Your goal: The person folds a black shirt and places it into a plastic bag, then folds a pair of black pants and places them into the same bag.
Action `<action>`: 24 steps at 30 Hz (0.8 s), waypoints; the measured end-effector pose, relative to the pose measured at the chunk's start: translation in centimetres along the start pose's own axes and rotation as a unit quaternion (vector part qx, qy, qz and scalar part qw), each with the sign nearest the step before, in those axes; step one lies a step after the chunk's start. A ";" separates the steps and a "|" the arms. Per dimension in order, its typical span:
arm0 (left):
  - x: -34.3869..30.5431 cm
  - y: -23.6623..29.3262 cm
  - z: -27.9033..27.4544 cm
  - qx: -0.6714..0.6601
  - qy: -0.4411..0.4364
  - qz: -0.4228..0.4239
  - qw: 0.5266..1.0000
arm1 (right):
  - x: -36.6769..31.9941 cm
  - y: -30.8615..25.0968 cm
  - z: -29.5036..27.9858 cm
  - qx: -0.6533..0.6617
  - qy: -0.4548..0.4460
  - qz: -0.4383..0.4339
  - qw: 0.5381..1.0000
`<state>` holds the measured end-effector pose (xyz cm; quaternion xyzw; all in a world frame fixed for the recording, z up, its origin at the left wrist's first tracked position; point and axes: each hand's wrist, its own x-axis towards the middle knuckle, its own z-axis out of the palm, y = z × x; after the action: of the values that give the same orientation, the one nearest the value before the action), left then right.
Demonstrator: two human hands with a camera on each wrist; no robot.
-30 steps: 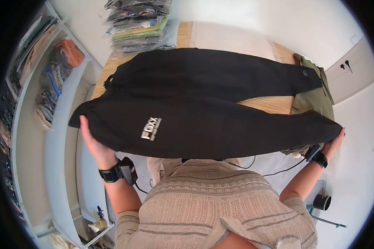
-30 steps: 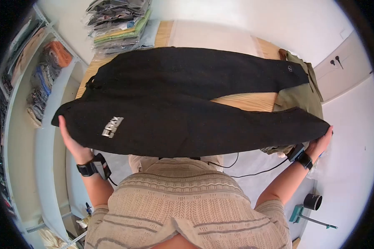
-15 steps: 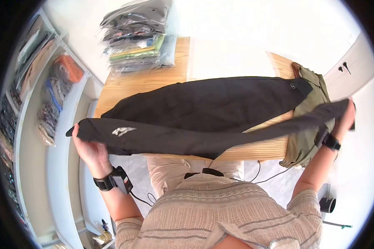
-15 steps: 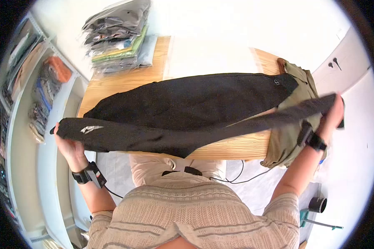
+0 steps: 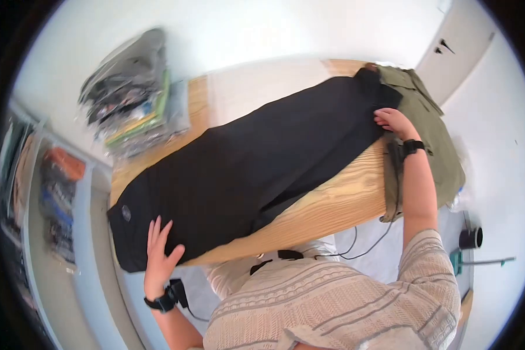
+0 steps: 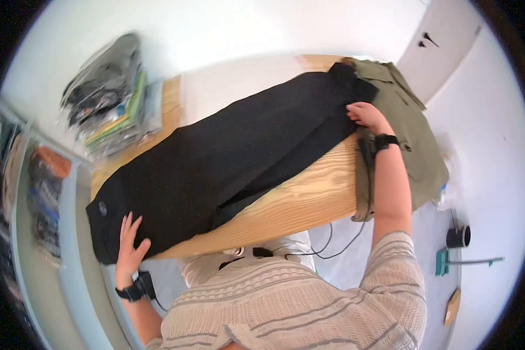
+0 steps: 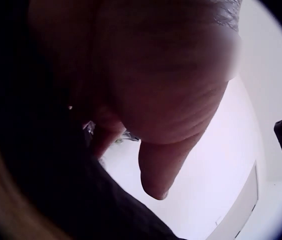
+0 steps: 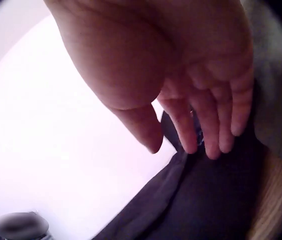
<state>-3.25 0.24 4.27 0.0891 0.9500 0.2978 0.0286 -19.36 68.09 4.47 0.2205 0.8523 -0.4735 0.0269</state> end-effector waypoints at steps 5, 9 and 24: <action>0.2 -0.2 1.9 0.084 0.017 0.003 0.996 | 1.3 -0.9 -1.4 0.105 0.037 0.022 0.994; 0.1 1.0 1.5 0.102 0.004 0.008 0.995 | 3.7 -2.8 -0.1 0.214 0.059 0.086 0.971; -0.2 1.2 2.5 0.136 0.011 -0.003 0.991 | 3.3 -6.1 -2.7 0.245 0.122 -0.160 0.948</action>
<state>-2.63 2.56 2.94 0.0860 0.9823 0.1664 0.0064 -24.35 68.67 9.95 0.1371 0.7309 -0.6352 -0.2085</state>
